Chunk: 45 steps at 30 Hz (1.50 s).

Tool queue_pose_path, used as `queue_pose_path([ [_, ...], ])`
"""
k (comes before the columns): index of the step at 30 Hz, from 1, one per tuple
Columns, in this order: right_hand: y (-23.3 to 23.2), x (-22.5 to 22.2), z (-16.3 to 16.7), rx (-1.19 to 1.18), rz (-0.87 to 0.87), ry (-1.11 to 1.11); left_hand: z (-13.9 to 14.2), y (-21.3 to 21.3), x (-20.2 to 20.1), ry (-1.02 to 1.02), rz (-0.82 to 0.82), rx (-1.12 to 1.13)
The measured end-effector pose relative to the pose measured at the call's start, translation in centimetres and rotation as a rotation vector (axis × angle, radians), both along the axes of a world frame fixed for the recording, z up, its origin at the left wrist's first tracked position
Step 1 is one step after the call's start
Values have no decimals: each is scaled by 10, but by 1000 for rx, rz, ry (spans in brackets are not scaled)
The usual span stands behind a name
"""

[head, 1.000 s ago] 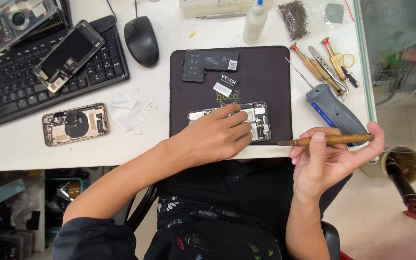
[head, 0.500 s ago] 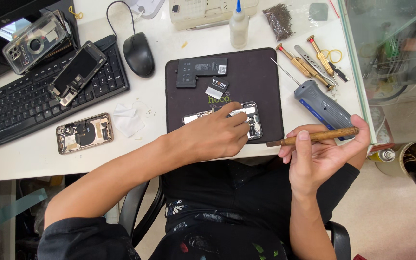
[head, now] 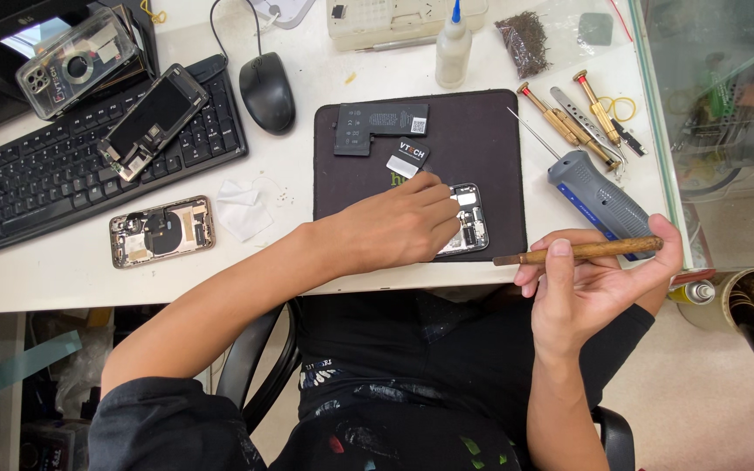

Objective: The person uses a soldering iron and a wooden-handled tool to work on the internal components of a disassembled smartphone. They repeatedly heat and scrape areas around the battery connector and other internal parts while the phone remains open on a work mat.

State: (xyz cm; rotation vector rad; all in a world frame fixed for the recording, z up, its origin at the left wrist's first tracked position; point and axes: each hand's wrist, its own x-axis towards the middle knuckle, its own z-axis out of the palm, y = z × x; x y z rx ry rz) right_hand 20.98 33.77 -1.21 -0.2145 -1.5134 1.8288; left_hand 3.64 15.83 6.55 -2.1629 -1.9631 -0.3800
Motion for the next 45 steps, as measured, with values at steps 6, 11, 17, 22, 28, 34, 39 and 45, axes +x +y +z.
queue_pose_path([
  [6, -3, -1, 0, 3, -6, 0, -3, -2, -4, -112, 11, 37],
  [11, -4, -1, -1, 21, -9, -5, -6, -2, -5, -113, 7, 94],
  [17, -3, -1, -2, 31, -11, -2, -3, -5, -7, -117, 30, 42],
  [22, -2, -2, -2, 43, -9, -5, 3, -5, -8, -1, 11, -10],
  [28, -3, -2, -2, 50, -16, -4, 8, 2, -5, 105, -39, -20],
  [34, -5, -1, 0, 35, -24, 0, 8, 16, -1, 309, -84, -66],
  [39, -6, -1, 2, 16, -18, 3, 5, 18, -9, 214, -83, -81],
  [45, -5, -2, 6, 31, -20, -40, -3, 15, -24, -179, -43, -104],
])
